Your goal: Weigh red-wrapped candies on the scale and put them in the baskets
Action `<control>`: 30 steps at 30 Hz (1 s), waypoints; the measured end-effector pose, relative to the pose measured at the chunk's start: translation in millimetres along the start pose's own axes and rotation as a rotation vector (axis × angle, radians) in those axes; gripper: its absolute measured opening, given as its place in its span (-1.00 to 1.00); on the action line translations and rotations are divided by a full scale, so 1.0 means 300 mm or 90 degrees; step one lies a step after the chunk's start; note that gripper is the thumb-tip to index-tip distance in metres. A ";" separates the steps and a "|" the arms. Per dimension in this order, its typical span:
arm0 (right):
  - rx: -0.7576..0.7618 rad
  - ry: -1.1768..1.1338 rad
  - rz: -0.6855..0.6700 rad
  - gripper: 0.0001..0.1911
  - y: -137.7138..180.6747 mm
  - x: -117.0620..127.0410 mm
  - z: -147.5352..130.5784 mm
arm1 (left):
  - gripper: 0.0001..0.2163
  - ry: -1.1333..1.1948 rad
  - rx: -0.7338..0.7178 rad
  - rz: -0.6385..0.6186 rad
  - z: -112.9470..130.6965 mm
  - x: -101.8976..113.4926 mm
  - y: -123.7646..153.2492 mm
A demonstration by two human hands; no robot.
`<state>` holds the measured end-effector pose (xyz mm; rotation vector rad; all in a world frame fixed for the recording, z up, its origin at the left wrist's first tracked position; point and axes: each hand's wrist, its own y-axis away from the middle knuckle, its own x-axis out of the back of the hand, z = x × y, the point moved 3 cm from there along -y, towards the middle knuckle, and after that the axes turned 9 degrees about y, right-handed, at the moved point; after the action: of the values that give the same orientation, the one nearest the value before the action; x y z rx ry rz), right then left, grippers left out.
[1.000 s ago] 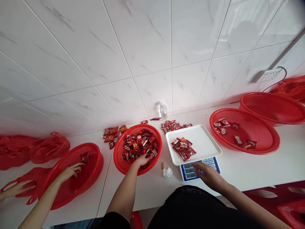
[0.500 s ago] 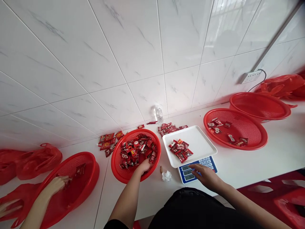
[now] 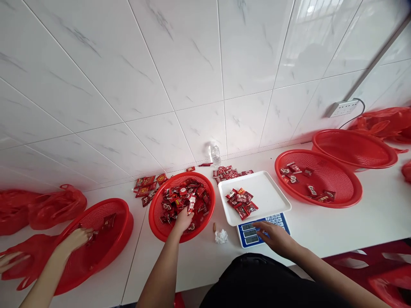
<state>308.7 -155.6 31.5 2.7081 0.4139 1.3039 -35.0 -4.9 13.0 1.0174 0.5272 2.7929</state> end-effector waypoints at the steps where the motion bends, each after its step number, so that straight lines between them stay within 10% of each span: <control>1: 0.004 -0.001 0.001 -0.63 -0.001 0.000 0.000 | -0.72 0.024 0.002 0.021 0.017 0.008 0.014; 4: 0.008 -0.027 0.007 -0.65 -0.001 0.003 -0.008 | -0.66 0.166 0.017 -0.026 0.095 -0.012 0.084; 13: 0.020 -0.340 -0.007 -0.55 -0.016 0.014 -0.116 | -0.79 0.093 -0.116 -0.579 0.311 -0.386 0.338; 30: -0.151 -0.439 0.146 -0.64 -0.018 0.056 0.003 | -0.56 0.521 0.151 -0.476 0.231 -0.426 0.310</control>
<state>318.5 -145.6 42.3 2.8162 -0.1184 0.3439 107.9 -101.6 19.6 -0.3463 1.0593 2.3352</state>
